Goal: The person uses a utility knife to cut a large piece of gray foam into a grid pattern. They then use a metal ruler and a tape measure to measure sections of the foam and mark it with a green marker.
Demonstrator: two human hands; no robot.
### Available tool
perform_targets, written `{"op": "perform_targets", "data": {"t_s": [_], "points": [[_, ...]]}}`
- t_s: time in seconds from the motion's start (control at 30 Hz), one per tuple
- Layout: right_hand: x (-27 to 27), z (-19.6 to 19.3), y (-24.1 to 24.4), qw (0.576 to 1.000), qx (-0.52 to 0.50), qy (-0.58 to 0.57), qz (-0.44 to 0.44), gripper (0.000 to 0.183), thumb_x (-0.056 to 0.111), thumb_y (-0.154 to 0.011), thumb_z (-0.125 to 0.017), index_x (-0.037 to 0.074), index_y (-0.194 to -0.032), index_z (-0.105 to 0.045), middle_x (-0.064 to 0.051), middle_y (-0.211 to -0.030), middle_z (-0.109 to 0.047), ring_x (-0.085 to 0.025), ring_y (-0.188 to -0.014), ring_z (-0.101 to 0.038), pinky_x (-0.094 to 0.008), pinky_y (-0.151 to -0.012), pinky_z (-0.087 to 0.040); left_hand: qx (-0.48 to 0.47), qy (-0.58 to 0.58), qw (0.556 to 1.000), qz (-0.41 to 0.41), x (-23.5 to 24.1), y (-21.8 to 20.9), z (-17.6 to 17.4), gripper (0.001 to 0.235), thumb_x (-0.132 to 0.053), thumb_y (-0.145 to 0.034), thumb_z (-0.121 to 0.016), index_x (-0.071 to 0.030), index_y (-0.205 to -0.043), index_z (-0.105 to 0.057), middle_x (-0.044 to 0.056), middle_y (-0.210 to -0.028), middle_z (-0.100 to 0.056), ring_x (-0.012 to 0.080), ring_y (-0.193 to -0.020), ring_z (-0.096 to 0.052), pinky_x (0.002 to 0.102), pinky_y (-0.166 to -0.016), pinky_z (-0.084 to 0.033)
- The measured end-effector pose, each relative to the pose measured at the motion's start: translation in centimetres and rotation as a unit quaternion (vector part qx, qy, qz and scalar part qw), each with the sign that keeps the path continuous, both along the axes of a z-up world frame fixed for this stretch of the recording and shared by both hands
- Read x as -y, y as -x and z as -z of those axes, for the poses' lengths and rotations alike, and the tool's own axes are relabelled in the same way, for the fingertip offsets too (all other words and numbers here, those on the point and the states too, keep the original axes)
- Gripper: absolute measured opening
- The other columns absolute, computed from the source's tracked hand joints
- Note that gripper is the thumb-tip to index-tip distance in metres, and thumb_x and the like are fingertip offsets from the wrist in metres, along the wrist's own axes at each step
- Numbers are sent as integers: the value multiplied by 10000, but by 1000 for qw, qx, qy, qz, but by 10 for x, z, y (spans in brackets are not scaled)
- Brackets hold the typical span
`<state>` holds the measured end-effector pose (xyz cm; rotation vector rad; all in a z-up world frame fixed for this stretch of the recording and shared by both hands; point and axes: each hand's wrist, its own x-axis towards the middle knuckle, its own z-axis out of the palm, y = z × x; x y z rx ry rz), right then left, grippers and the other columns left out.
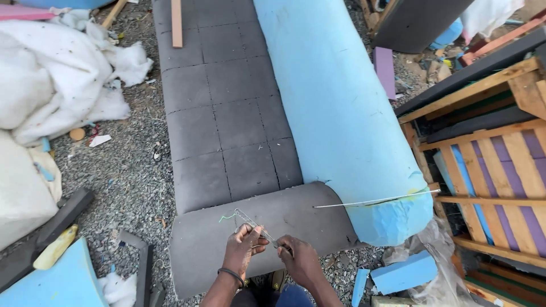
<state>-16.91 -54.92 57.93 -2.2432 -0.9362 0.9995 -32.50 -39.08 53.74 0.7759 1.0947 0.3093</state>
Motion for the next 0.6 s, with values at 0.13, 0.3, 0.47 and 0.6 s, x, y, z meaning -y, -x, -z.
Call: {"op": "perform_targets", "data": {"t_s": [0.13,0.3,0.47,0.6], "points": [[11,10,-13,1000,-22,-14,-5,184,338,-1126,-706,260,-1104,-870,28,-925,-860,-210,-837,-716,-447,-754,-477,11,-13,1000,2,12,-1,12,355,-382,-1024,-958,-60,-1098,-827,160,-1030,-889,331,-1010,-971,481,-914,-750],[26,8,-25,999,-13,-32,-36,191,332,-1137,-696,214,-1063,-827,-25,-927,-829,-251,-802,-677,-472,-732,-443,-34,12,999,9,30,-4,-16,455,-375,-1052,-905,12,-1291,-877,232,-1122,-902,383,-1127,-926,572,-1065,-799],[49,12,-25,999,-13,-34,-33,229,303,-1126,-697,204,-1176,-898,-34,-1050,-919,-253,-875,-765,-469,-764,-526,-32,-6,999,11,50,-6,-1,407,-354,-1039,-926,-12,-1252,-862,183,-1074,-881,346,-1059,-941,504,-1014,-788],[62,8,-24,1000,-18,-12,4,327,360,-1149,-699,170,-1302,-917,-59,-1272,-969,-291,-1063,-861,-492,-877,-627,-29,-33,999,16,55,-15,4,387,-437,-1069,-887,-58,-1122,-829,173,-1038,-902,309,-1029,-954,452,-976,-763]]}}
